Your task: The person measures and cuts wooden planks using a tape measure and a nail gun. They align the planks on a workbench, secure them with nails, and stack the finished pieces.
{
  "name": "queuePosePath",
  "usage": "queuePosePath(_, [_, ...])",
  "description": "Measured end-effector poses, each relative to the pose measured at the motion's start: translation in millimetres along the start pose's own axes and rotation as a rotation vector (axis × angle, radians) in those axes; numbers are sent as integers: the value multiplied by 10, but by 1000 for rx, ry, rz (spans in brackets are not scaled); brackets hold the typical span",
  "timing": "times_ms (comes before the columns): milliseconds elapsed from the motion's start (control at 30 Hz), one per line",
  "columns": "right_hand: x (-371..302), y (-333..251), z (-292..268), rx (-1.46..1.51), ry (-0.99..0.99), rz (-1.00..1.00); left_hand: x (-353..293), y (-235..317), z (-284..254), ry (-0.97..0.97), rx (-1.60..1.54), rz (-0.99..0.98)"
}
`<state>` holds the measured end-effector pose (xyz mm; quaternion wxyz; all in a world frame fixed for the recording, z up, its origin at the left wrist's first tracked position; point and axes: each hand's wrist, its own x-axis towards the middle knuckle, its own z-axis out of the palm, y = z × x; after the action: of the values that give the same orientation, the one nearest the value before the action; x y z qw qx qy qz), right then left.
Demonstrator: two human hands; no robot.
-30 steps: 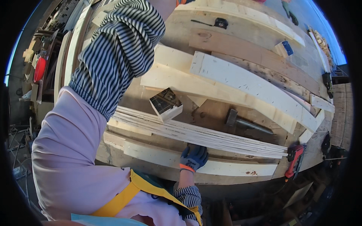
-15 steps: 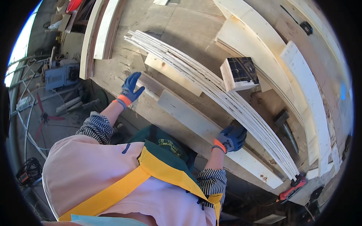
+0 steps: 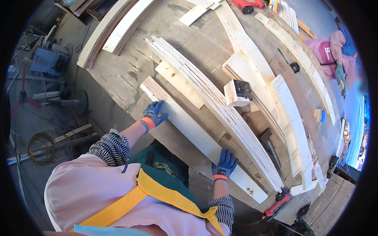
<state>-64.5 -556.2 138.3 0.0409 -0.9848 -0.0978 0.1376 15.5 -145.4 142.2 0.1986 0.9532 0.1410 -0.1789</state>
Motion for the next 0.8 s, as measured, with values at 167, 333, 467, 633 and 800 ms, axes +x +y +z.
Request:
queuePosePath(167, [49, 25, -307, 4, -68, -32, 52, 34, -178, 55, 1, -1])
queuePosePath(333, [178, 85, -932, -40, 234, -148, 139, 121, -575, 313, -180, 198])
queuePosePath(467, [667, 288, -1395, 7, 244, -122, 658, 344, -718, 465, -308, 345])
queuePosePath(633, [1271, 470, -1575, -106, 191, 13, 1239, 656, -906, 532, -525, 476])
queuePosePath(800, [1356, 423, -1552, -47, 128, 161, 1287, 862, -937, 475, -329, 546])
